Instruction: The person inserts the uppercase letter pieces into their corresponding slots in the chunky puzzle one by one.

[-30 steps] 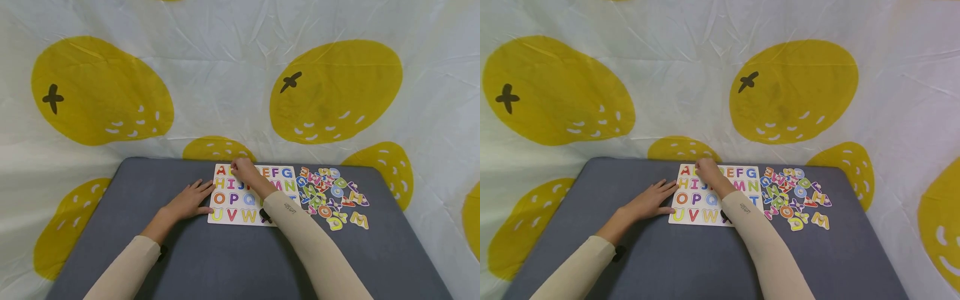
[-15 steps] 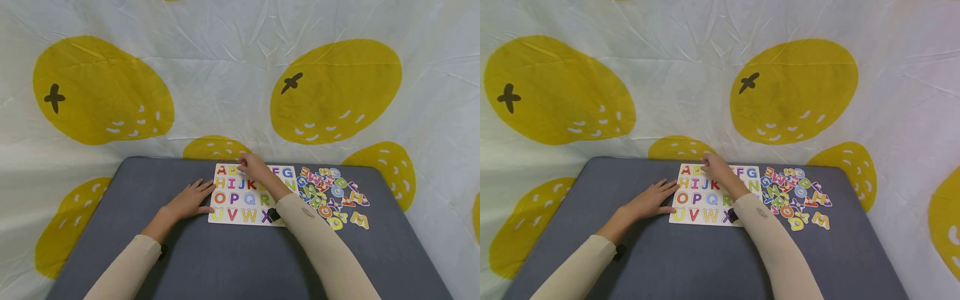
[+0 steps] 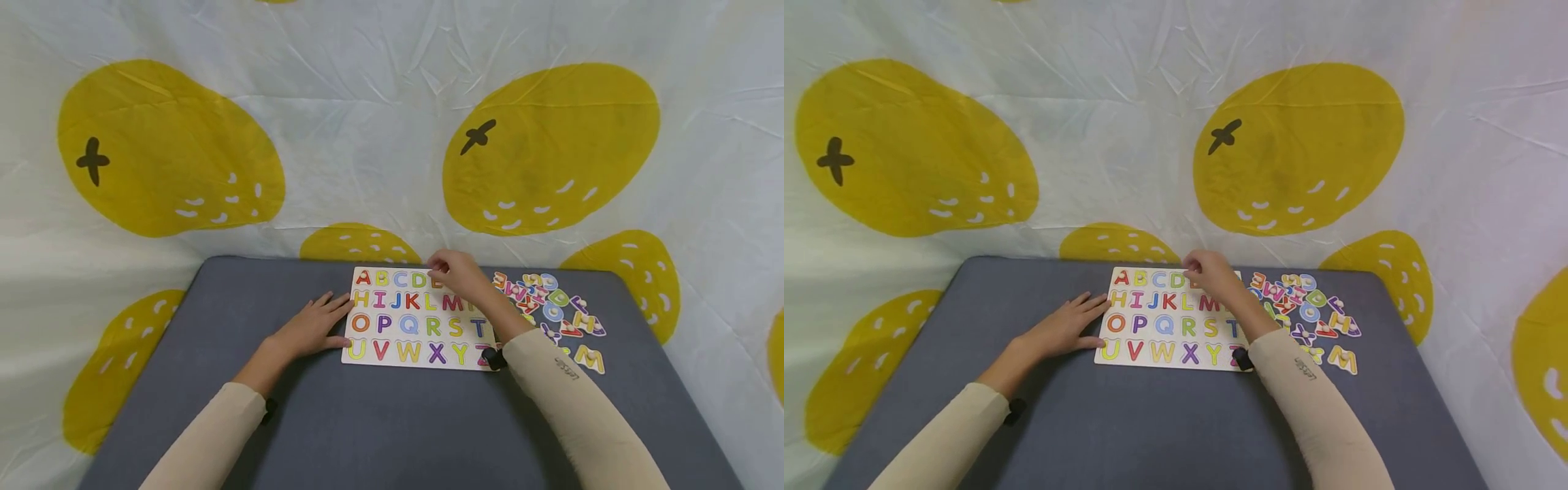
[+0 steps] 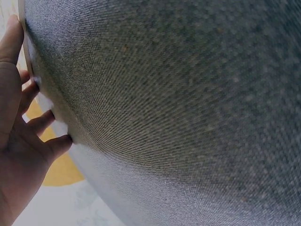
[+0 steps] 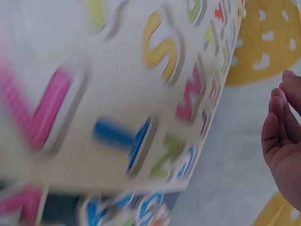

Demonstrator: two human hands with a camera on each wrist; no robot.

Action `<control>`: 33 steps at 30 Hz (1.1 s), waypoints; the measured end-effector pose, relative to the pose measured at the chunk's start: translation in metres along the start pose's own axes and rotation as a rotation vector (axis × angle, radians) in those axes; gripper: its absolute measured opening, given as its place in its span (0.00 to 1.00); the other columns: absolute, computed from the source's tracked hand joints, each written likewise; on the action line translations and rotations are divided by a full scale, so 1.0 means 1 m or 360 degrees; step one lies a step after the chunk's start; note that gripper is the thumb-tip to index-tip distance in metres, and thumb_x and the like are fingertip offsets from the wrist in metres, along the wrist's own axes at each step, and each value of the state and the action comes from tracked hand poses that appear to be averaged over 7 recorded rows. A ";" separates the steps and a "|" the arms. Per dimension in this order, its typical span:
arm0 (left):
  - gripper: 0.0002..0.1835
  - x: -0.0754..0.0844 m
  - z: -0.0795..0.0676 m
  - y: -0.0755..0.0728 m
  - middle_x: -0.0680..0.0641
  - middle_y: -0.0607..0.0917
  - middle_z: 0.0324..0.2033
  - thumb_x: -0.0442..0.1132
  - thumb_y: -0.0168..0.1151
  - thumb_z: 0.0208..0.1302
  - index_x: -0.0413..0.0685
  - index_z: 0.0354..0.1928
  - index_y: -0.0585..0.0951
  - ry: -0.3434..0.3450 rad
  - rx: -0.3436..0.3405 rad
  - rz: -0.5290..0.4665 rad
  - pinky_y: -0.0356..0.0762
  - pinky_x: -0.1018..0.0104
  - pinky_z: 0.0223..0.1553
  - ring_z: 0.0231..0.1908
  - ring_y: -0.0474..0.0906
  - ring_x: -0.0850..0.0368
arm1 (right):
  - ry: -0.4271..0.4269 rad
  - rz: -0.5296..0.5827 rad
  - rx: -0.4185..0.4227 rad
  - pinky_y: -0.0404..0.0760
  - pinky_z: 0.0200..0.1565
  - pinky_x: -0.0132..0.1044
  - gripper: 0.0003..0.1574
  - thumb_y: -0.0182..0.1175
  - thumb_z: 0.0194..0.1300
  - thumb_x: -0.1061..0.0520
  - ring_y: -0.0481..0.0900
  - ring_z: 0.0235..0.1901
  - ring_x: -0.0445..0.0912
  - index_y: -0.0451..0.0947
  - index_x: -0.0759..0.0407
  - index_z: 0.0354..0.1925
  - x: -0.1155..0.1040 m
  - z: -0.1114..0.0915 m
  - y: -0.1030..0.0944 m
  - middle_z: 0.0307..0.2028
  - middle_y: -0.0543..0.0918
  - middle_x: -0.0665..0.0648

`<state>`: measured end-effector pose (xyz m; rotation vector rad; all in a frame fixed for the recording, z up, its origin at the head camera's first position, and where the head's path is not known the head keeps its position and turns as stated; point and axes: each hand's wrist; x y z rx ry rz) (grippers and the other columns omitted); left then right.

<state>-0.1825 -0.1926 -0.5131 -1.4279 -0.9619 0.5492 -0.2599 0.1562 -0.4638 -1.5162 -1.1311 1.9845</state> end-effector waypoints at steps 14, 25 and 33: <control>0.49 -0.001 0.001 0.000 0.44 0.60 0.80 0.66 0.63 0.67 0.52 0.82 0.59 -0.0026 -0.0019 0.0010 0.59 0.27 0.70 0.79 0.52 0.32 | -0.0013 -0.0128 0.0035 0.82 0.45 0.47 0.13 0.65 0.72 0.60 0.82 0.40 0.50 0.84 0.64 0.52 0.065 -0.055 -0.049 0.40 0.86 0.58; 0.49 0.000 0.002 0.002 0.45 0.59 0.80 0.66 0.63 0.67 0.52 0.82 0.58 -0.0023 -0.0014 0.0009 0.58 0.28 0.71 0.79 0.52 0.33 | 0.0192 -0.0229 0.0154 0.80 0.40 0.44 0.17 0.64 0.74 0.56 0.82 0.42 0.56 0.83 0.64 0.55 0.123 -0.091 -0.091 0.43 0.87 0.61; 0.48 0.000 0.002 0.001 0.44 0.61 0.80 0.65 0.64 0.67 0.51 0.81 0.60 -0.0011 -0.0002 0.0010 0.59 0.27 0.70 0.78 0.54 0.32 | 0.0255 -0.0310 0.0171 0.80 0.47 0.60 0.15 0.63 0.73 0.61 0.81 0.46 0.62 0.82 0.67 0.54 0.156 -0.100 -0.107 0.47 0.84 0.68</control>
Point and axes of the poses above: each hand's wrist, its own z-axis towards the middle knuckle, its own y-axis out of the palm, x = y × z
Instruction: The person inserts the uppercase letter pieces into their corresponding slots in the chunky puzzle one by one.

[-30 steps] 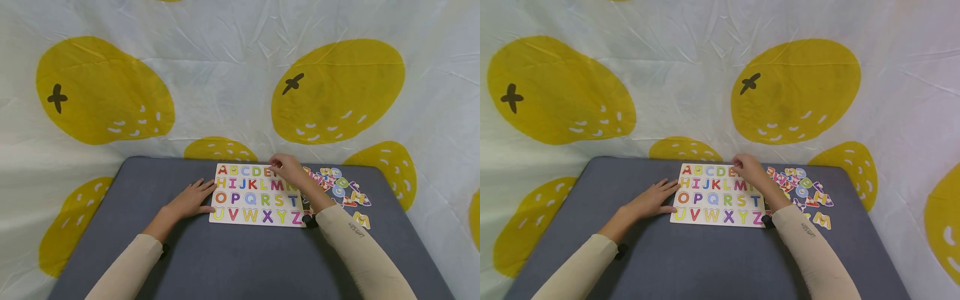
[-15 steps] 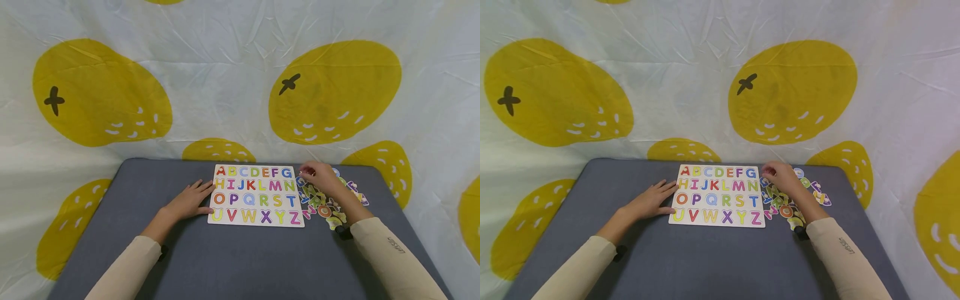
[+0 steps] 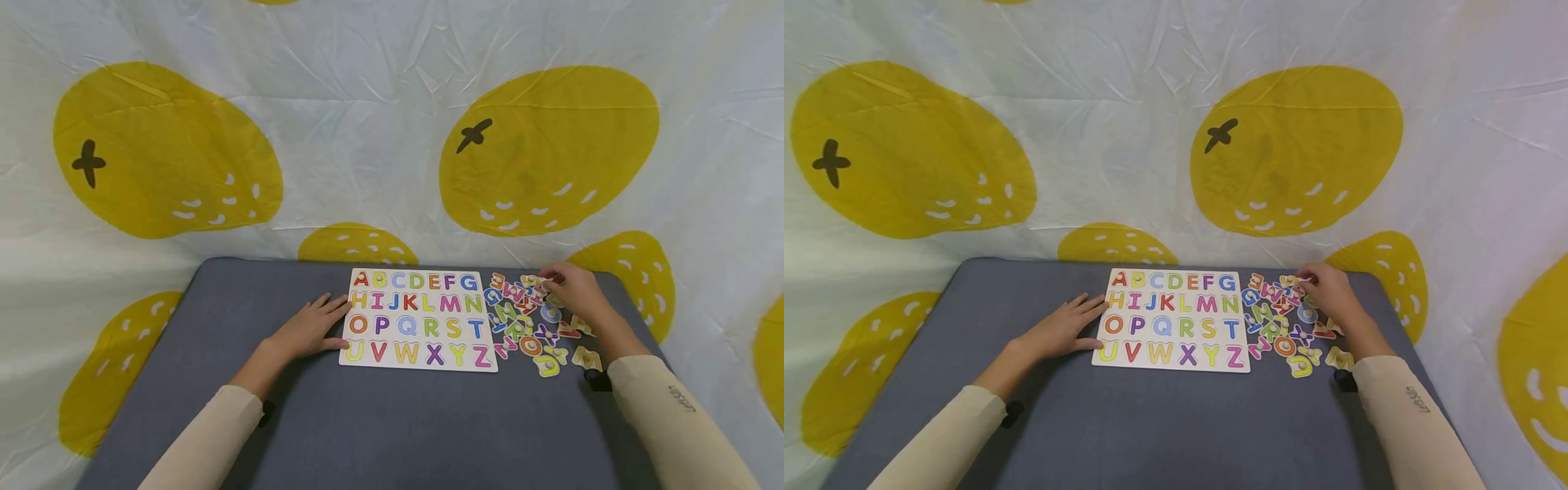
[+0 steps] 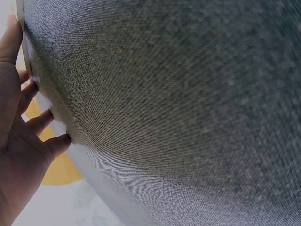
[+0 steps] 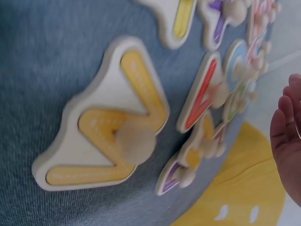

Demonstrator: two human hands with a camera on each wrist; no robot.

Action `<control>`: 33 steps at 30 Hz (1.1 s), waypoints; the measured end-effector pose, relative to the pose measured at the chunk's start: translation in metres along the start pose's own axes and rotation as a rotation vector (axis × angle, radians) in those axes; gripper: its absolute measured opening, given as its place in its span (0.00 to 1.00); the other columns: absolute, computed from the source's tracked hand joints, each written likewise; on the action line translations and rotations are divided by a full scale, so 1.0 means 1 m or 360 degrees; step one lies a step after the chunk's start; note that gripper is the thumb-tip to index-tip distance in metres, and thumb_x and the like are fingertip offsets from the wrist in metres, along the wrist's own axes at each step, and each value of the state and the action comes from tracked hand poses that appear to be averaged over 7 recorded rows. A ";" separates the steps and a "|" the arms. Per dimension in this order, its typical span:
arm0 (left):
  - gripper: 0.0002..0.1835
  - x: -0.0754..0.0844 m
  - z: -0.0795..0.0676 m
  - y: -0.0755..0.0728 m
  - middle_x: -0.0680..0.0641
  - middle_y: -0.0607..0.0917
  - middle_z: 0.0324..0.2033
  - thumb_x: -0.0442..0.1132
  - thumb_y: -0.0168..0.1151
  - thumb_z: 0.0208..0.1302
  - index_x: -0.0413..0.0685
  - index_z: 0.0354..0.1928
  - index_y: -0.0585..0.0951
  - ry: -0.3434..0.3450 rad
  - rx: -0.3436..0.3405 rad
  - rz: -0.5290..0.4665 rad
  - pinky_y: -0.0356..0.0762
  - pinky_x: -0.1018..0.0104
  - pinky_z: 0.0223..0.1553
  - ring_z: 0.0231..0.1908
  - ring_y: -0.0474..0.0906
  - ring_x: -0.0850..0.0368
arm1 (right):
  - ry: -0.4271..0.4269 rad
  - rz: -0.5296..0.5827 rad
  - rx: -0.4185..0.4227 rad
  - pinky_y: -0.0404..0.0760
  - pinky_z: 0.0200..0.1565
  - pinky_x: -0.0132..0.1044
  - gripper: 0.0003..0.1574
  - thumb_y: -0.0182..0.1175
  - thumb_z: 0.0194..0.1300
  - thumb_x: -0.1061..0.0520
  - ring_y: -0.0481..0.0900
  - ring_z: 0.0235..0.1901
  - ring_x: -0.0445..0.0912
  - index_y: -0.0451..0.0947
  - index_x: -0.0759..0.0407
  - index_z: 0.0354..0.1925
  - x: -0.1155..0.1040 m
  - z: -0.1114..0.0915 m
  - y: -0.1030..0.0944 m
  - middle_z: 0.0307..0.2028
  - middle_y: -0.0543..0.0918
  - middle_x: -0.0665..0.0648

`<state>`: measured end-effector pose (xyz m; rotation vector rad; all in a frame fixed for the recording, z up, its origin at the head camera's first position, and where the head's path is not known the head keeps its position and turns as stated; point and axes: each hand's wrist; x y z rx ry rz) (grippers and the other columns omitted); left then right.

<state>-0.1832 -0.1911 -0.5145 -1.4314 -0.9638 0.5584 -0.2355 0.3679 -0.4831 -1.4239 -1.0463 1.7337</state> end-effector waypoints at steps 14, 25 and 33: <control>0.49 0.000 0.000 0.000 0.45 0.59 0.81 0.65 0.63 0.67 0.52 0.82 0.59 -0.0014 -0.0013 -0.0007 0.59 0.28 0.71 0.79 0.52 0.33 | 0.0014 -0.0150 -0.0124 0.76 0.52 0.64 0.13 0.59 0.72 0.66 0.78 0.46 0.63 0.83 0.70 0.52 0.036 0.020 0.010 0.47 0.81 0.72; 0.48 0.003 -0.003 0.002 0.44 0.59 0.81 0.65 0.63 0.67 0.51 0.81 0.60 -0.0006 -0.0023 -0.0047 0.58 0.27 0.70 0.79 0.52 0.32 | 0.0059 -0.0134 -0.0123 0.77 0.51 0.63 0.12 0.56 0.73 0.68 0.77 0.44 0.63 0.83 0.71 0.49 0.039 0.016 0.017 0.46 0.81 0.73; 0.48 0.000 -0.002 -0.001 0.45 0.59 0.81 0.66 0.63 0.67 0.53 0.81 0.59 -0.0020 -0.0013 -0.0024 0.59 0.28 0.71 0.79 0.52 0.33 | 0.0027 -0.0162 -0.0057 0.76 0.51 0.64 0.12 0.57 0.74 0.66 0.78 0.45 0.64 0.83 0.70 0.50 0.029 0.018 0.008 0.47 0.82 0.72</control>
Point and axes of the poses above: each hand's wrist, its own z-axis towards the middle knuckle, its own y-axis out of the palm, x = y × z
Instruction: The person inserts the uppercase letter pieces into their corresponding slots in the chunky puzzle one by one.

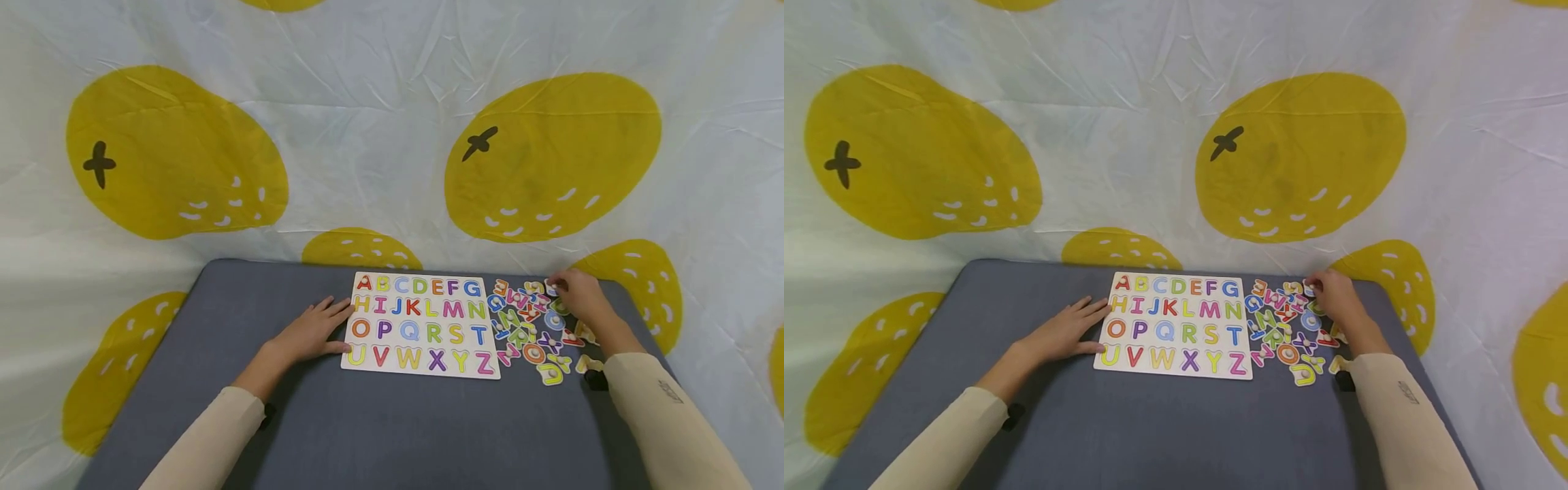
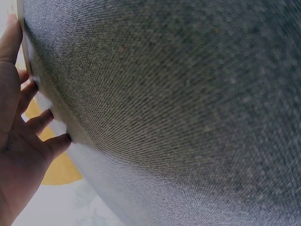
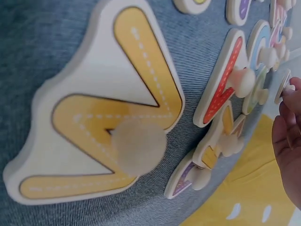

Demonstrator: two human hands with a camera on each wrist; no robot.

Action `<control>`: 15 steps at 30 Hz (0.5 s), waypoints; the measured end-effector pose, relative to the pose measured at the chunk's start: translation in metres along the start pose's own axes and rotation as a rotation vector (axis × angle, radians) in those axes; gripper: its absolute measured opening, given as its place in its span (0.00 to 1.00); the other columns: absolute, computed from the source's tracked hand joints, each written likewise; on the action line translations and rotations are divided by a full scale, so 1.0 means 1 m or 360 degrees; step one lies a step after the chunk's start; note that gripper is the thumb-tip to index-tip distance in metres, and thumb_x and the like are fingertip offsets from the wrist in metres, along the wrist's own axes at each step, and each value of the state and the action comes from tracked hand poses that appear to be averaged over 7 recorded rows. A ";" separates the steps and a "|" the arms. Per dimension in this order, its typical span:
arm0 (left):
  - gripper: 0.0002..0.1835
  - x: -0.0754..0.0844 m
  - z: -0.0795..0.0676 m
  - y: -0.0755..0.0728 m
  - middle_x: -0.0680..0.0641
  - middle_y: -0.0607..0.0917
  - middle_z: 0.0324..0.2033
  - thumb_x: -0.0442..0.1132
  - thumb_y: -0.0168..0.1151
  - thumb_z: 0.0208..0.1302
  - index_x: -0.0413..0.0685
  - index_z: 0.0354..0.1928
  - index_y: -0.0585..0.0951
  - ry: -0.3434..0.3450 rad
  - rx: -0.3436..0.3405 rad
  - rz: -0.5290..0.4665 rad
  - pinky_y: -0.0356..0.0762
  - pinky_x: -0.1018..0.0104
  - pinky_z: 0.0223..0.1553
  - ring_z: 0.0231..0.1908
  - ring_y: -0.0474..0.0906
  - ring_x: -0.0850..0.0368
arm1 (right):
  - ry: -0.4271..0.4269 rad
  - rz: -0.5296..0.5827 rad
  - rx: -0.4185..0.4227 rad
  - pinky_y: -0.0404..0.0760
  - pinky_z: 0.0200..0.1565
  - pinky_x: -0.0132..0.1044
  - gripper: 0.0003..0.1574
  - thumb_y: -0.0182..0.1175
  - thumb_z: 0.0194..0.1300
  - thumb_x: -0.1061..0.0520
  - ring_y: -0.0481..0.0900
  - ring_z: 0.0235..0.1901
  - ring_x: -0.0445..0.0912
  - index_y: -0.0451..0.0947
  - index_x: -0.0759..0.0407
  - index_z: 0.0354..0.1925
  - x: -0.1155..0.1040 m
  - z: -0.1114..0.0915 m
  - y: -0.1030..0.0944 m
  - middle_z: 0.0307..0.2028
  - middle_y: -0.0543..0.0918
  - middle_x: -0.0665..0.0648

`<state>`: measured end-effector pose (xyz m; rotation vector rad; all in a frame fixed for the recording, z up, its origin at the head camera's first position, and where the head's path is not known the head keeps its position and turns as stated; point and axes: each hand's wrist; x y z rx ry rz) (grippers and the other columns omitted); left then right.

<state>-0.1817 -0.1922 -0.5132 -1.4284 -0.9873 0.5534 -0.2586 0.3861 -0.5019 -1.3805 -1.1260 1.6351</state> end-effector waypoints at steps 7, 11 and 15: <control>0.49 -0.001 0.001 0.001 0.45 0.60 0.80 0.66 0.63 0.66 0.52 0.81 0.59 0.0002 -0.0001 0.0006 0.59 0.28 0.70 0.79 0.52 0.33 | -0.0055 0.0042 0.0017 0.79 0.49 0.62 0.12 0.58 0.74 0.65 0.80 0.46 0.62 0.84 0.66 0.52 -0.016 -0.011 -0.005 0.48 0.83 0.70; 0.49 -0.002 0.002 0.000 0.45 0.60 0.80 0.67 0.63 0.66 0.52 0.81 0.59 0.0007 -0.0001 -0.0003 0.59 0.28 0.70 0.79 0.52 0.33 | -0.0056 0.0080 0.0009 0.81 0.49 0.62 0.13 0.58 0.75 0.63 0.82 0.47 0.64 0.84 0.65 0.53 -0.028 -0.015 -0.006 0.49 0.84 0.69; 0.49 -0.002 0.002 0.000 0.44 0.61 0.80 0.66 0.64 0.66 0.52 0.81 0.60 0.0013 0.0015 -0.0015 0.59 0.27 0.70 0.79 0.52 0.32 | -0.0063 0.0120 -0.0008 0.82 0.46 0.59 0.13 0.59 0.75 0.62 0.83 0.45 0.62 0.84 0.64 0.54 -0.043 -0.019 -0.005 0.49 0.85 0.68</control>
Point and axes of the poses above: each hand's wrist, its own z-axis towards the middle knuckle, its own y-axis out of the palm, x = y × z
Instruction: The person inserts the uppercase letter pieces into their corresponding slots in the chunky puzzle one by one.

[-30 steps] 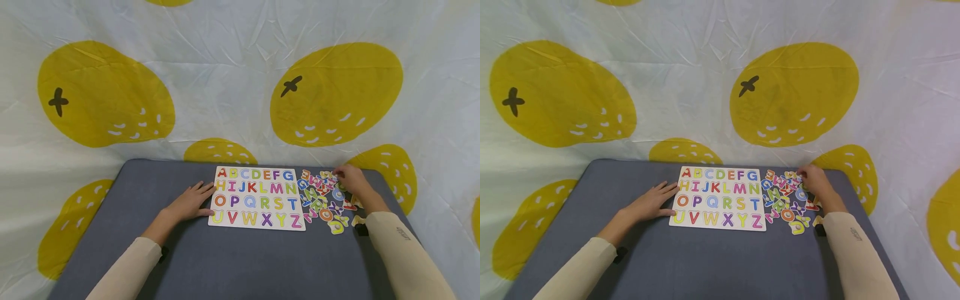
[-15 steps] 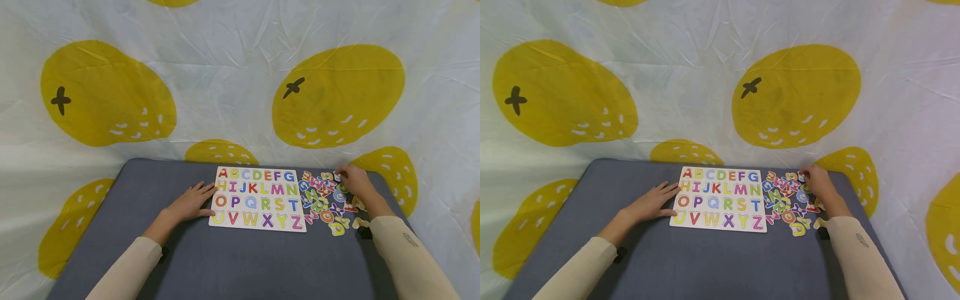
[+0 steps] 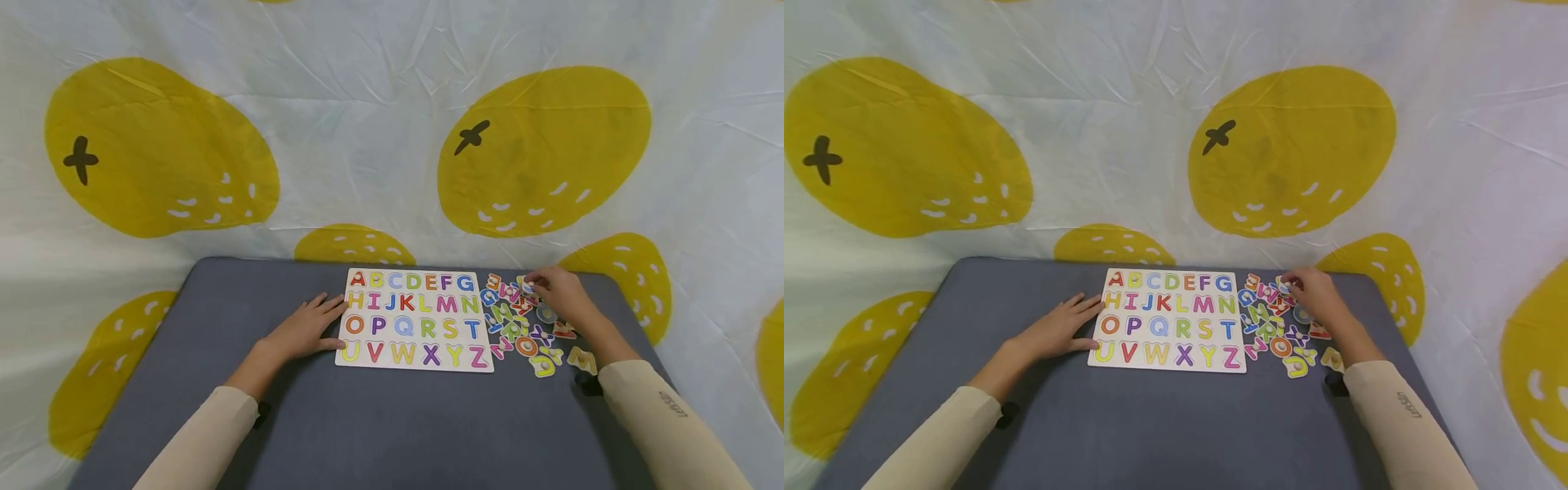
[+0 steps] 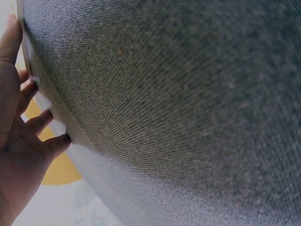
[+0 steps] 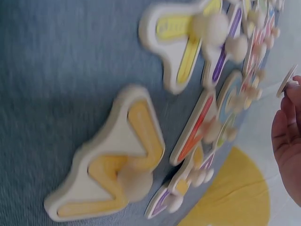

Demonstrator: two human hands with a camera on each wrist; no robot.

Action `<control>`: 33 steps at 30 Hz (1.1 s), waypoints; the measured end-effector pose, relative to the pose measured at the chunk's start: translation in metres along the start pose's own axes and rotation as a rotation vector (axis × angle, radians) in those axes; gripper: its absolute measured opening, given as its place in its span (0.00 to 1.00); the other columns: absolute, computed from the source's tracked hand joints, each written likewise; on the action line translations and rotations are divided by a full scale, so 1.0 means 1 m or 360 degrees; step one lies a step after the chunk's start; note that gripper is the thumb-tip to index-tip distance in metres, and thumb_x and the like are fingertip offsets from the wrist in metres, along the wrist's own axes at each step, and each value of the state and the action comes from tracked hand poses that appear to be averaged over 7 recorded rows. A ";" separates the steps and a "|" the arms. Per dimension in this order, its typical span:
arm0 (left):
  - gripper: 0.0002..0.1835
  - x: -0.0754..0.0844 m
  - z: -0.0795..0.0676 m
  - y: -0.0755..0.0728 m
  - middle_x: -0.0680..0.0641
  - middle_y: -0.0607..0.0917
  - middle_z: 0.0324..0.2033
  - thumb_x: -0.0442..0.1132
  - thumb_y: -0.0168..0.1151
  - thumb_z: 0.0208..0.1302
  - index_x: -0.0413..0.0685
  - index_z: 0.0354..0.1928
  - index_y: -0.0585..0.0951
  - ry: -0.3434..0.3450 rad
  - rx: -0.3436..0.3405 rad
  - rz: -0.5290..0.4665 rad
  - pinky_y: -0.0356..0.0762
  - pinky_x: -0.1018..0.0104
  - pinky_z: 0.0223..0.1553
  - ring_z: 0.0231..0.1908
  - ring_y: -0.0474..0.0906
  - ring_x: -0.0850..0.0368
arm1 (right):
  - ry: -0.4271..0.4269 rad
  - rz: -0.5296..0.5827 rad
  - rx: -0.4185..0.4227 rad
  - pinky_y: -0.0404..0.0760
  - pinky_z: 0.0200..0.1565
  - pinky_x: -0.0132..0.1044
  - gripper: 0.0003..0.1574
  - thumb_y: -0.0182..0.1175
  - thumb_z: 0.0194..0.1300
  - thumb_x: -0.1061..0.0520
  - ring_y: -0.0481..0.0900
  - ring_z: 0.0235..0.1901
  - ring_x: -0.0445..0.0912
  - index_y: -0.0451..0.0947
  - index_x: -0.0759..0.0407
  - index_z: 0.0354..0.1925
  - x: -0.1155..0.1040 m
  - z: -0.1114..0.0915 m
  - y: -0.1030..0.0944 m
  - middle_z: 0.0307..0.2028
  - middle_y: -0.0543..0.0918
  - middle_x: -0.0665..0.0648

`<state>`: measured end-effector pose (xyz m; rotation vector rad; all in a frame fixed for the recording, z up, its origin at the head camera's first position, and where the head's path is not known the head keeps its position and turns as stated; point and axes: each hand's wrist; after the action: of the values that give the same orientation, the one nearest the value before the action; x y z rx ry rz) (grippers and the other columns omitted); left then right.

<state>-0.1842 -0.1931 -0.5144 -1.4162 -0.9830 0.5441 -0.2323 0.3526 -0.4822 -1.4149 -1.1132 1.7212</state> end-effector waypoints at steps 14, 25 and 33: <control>0.49 0.000 -0.001 -0.002 0.43 0.61 0.80 0.65 0.65 0.66 0.50 0.81 0.60 0.0004 0.0017 -0.0028 0.57 0.26 0.70 0.79 0.53 0.31 | -0.0126 0.0074 -0.0012 0.82 0.38 0.44 0.12 0.63 0.73 0.60 0.82 0.41 0.54 0.85 0.61 0.52 -0.048 0.008 0.028 0.44 0.85 0.62; 0.49 -0.002 -0.002 0.000 0.43 0.62 0.80 0.65 0.65 0.66 0.49 0.81 0.60 0.0016 0.0015 -0.0026 0.58 0.27 0.70 0.78 0.53 0.31 | -0.0229 0.0183 0.0000 0.80 0.42 0.45 0.10 0.67 0.70 0.59 0.81 0.38 0.49 0.86 0.60 0.49 -0.079 0.018 0.054 0.40 0.86 0.57; 0.49 0.000 -0.002 -0.003 0.43 0.61 0.80 0.64 0.65 0.66 0.49 0.81 0.60 0.0019 0.0008 -0.0025 0.58 0.27 0.70 0.79 0.52 0.31 | -0.0216 0.0212 -0.0089 0.77 0.40 0.41 0.09 0.69 0.70 0.55 0.78 0.35 0.46 0.86 0.57 0.45 -0.102 0.031 0.066 0.35 0.84 0.52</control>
<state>-0.1832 -0.1948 -0.5116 -1.4045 -0.9818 0.5261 -0.2376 0.2280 -0.4953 -1.4526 -1.1707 1.9180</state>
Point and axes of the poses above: each hand's wrist, its own z-axis towards the middle knuckle, its own y-axis out of the palm, x = y × z
